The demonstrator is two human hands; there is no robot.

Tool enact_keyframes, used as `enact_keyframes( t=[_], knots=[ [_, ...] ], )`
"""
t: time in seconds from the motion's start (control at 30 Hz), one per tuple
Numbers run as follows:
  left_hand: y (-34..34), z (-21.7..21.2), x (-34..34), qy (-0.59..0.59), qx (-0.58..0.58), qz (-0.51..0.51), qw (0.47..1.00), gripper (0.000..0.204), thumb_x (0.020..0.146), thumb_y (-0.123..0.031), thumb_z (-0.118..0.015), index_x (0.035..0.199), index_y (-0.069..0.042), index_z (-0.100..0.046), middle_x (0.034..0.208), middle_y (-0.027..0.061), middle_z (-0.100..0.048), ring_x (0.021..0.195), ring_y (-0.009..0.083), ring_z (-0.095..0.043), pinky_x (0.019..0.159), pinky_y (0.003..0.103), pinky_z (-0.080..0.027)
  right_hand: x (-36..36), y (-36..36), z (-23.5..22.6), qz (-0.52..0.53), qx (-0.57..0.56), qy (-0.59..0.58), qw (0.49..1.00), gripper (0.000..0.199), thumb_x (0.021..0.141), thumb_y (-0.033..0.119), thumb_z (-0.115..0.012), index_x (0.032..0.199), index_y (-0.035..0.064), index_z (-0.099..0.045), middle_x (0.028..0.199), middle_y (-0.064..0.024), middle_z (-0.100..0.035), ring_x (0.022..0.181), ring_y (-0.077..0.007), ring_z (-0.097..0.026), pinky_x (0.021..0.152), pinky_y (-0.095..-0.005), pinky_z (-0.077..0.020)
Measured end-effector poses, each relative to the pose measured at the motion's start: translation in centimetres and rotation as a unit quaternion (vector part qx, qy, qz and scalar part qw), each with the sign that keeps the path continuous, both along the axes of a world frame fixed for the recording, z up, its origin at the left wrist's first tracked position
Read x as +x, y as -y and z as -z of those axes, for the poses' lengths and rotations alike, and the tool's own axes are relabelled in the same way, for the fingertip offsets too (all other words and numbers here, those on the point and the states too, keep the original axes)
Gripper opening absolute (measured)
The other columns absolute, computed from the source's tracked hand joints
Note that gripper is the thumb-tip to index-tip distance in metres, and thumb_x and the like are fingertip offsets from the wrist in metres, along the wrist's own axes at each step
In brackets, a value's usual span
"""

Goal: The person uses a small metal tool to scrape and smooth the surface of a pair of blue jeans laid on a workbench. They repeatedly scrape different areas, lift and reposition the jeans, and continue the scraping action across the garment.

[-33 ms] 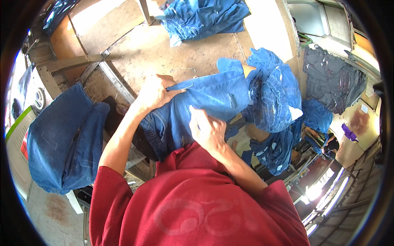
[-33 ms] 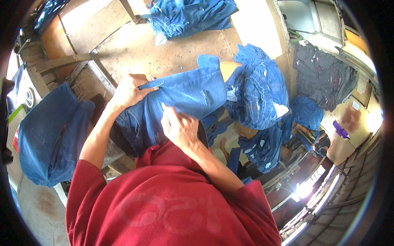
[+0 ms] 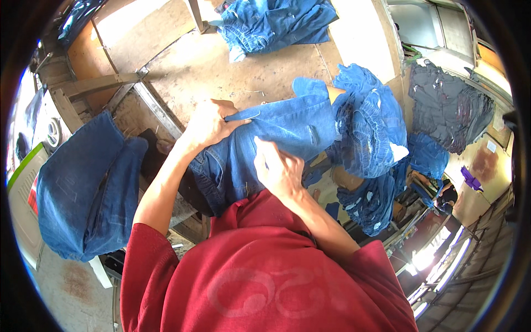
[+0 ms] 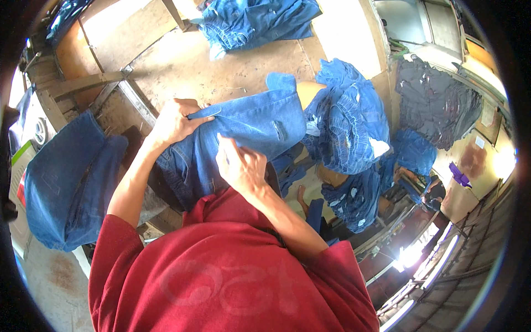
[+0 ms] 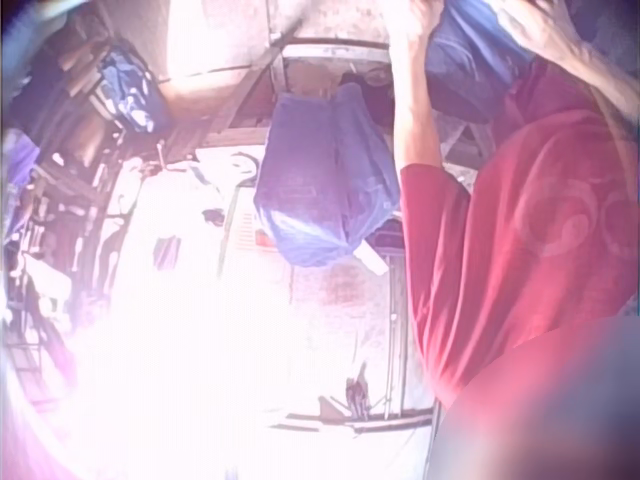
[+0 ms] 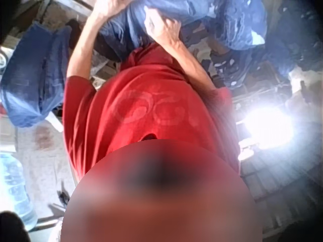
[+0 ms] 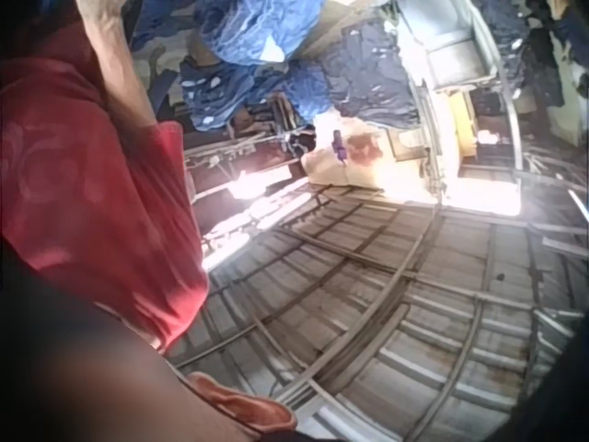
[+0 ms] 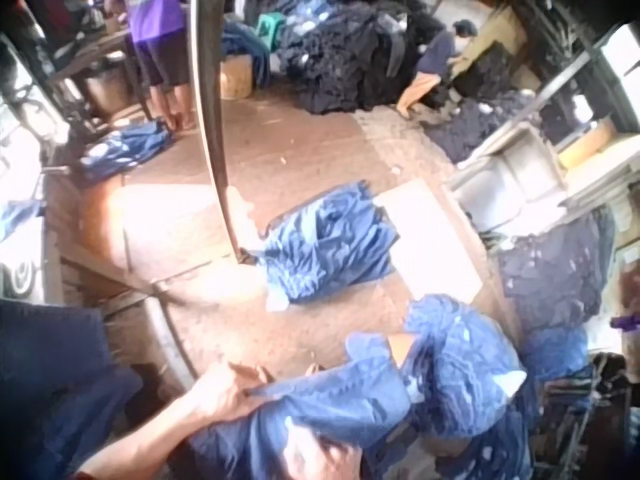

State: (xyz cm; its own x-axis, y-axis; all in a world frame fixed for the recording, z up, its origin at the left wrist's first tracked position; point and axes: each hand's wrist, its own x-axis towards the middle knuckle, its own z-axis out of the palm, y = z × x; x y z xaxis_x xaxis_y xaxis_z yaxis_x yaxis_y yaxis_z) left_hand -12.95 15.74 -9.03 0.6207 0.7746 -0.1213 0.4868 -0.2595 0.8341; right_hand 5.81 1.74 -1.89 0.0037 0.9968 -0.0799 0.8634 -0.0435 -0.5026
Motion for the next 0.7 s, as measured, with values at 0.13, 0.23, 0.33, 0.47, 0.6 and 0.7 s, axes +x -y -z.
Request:
enact_keyframes(
  t=[0.13,0.23,0.33,0.47,0.6,0.7],
  knots=[
    [0.0,0.0,0.1,0.014,0.001,-0.006,1.0,0.03,0.083,-0.031,-0.089,0.082,-0.004,-0.078,0.074,0.0128,-0.069,0.068,0.0335,-0.07,0.065,0.041,-0.055,-0.3,-1.1,1.4,-0.022,0.042,0.029,0.998,0.02,0.09,0.011,-0.074,0.111,0.0127,-0.072,0.064,-0.002,-0.067,0.053,-0.0191,-0.068,0.05,-0.0346,-0.0547],
    [0.1,0.1,0.3,0.032,-0.001,-0.017,0.999,0.028,0.083,-0.028,-0.089,0.081,-0.002,-0.078,0.071,0.0123,-0.067,0.063,0.0293,-0.066,0.062,0.039,-0.052,-0.4,-1.1,1.2,-0.023,0.045,0.038,0.998,0.02,0.09,0.011,-0.074,0.11,0.0129,-0.072,0.063,-0.0017,-0.067,0.052,-0.0192,-0.068,0.05,-0.0345,-0.0546],
    [0.1,0.2,0.3,0.056,0.028,-0.015,0.998,0.028,0.083,-0.025,-0.09,0.08,-0.001,-0.077,0.07,0.0121,-0.065,0.06,0.0271,-0.064,0.061,0.038,-0.05,-0.5,-1.2,1.0,-0.02,0.055,0.03,0.998,0.018,0.091,0.01,-0.073,0.109,0.0131,-0.072,0.063,-0.0021,-0.067,0.052,-0.0192,-0.068,0.049,-0.0344,-0.0544],
    [0.2,0.1,0.3,0.052,0.017,-0.026,0.998,0.028,0.082,-0.025,-0.091,0.079,-0.001,-0.077,0.069,0.0123,-0.065,0.06,0.027,-0.063,0.06,0.039,-0.05,-0.7,-0.9,1.0,-0.031,0.051,0.047,0.997,0.018,0.092,0.01,-0.073,0.11,0.0124,-0.073,0.063,-0.0031,-0.068,0.051,-0.0194,-0.068,0.049,-0.034,-0.0543],
    [0.3,0.1,0.2,0.023,-0.007,-0.019,1.0,0.028,0.081,-0.024,-0.091,0.077,0.0,-0.076,0.069,0.0129,-0.065,0.061,0.0279,-0.064,0.061,0.04,-0.05,-0.2,1.5,-0.6,-0.048,0.005,0.066,0.997,0.022,0.09,0.011,-0.073,0.112,0.0105,-0.072,0.063,-0.0028,-0.067,0.053,-0.0199,-0.068,0.051,-0.0341,-0.056],
    [0.3,0.1,0.2,0.021,-0.005,-0.015,1.0,0.029,0.083,-0.028,-0.09,0.08,-0.002,-0.077,0.071,0.0126,-0.067,0.063,0.0293,-0.066,0.063,0.04,-0.052,0.3,3.1,-1.5,-0.062,-0.015,0.059,0.996,0.024,0.09,0.011,-0.072,0.114,0.0094,-0.071,0.062,-0.003,-0.066,0.053,-0.0203,-0.067,0.051,-0.034,-0.0558]
  ],
)
